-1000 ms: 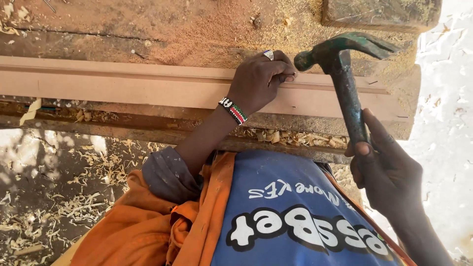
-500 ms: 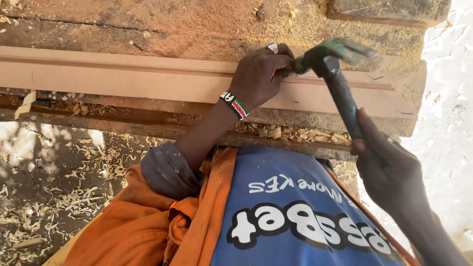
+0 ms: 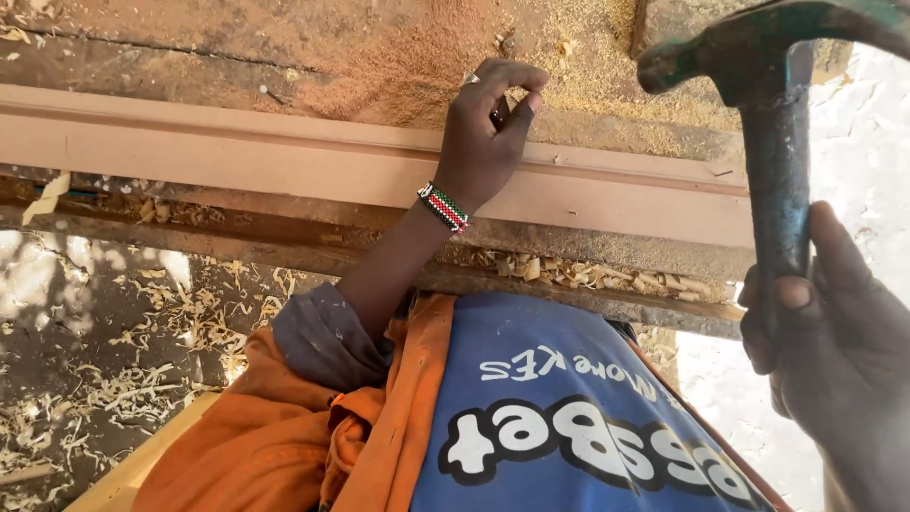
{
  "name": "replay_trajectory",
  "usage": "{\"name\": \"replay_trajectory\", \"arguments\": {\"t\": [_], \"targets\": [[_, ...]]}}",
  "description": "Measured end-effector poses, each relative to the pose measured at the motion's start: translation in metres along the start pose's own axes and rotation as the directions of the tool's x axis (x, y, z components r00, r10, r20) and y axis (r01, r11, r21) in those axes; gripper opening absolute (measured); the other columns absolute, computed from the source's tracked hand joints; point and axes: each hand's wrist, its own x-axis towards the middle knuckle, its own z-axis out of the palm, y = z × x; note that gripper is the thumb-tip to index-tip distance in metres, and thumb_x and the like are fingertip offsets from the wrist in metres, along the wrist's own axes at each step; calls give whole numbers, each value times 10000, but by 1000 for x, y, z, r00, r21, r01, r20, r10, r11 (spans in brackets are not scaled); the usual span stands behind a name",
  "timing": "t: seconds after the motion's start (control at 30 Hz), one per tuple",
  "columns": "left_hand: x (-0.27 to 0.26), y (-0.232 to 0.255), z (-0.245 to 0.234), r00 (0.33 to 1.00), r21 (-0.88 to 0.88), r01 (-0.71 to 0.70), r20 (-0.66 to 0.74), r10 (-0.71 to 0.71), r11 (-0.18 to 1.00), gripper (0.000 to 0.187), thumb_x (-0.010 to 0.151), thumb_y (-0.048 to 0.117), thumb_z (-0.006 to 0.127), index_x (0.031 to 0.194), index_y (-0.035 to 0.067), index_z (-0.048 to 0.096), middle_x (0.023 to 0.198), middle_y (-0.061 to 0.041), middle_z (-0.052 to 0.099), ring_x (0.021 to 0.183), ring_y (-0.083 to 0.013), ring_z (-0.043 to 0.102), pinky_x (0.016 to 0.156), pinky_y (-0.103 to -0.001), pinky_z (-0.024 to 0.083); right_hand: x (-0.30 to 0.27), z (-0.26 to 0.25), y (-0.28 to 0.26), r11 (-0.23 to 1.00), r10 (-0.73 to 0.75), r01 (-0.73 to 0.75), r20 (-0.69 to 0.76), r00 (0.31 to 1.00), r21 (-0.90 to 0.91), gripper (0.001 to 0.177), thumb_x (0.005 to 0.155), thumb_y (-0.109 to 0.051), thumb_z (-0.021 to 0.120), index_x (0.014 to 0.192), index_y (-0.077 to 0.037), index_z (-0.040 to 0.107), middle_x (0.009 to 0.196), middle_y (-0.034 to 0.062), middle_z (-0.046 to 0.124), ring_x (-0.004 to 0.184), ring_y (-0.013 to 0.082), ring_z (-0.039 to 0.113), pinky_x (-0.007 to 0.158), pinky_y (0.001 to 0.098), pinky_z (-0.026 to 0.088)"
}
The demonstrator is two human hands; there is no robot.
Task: Hammering small nails into a wooden trim piece on a workbench in a workshop.
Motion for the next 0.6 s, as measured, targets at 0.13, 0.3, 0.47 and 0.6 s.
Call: {"name": "replay_trajectory", "arguments": {"t": [0.13,0.3,0.47,0.6], "targets": [[11,-12,-11,992,218,-32,126,4,975,340,1064,298,493,1152,49,708,1098,-91,600,728,-168,641,586,-267,574,-2,11,-3,998,-14,15,-17,1000,67,658,1110,-115,451,1712,86,278,907,281,506,501,252,421,426,315,324],[37,-27,-30,858,581,-235,501,-114,779,147,873,25,761,951,136,818,1031,-64,580,706,-265,650,448,-393,574,-6,23,-11,986,151,-145,-75,986,77,603,1119,-63,463,1681,93,312,856,240,523,487,243,416,326,295,274],[47,-28,-25,807,604,-251,562,-181,756,113,854,-47,713,888,59,733,1100,-81,567,666,-268,642,449,-374,560,-7,22,4,982,154,-144,-76,985,120,643,1100,-139,486,1675,97,322,847,228,520,513,244,442,355,306,332],[45,-20,-23,884,410,-90,453,-117,908,110,985,2,553,977,110,575,1014,-93,604,1050,-319,664,591,-365,547,-8,23,13,979,157,-139,-121,980,146,593,1088,-120,488,1642,56,371,812,244,533,468,236,438,306,303,297]]}}
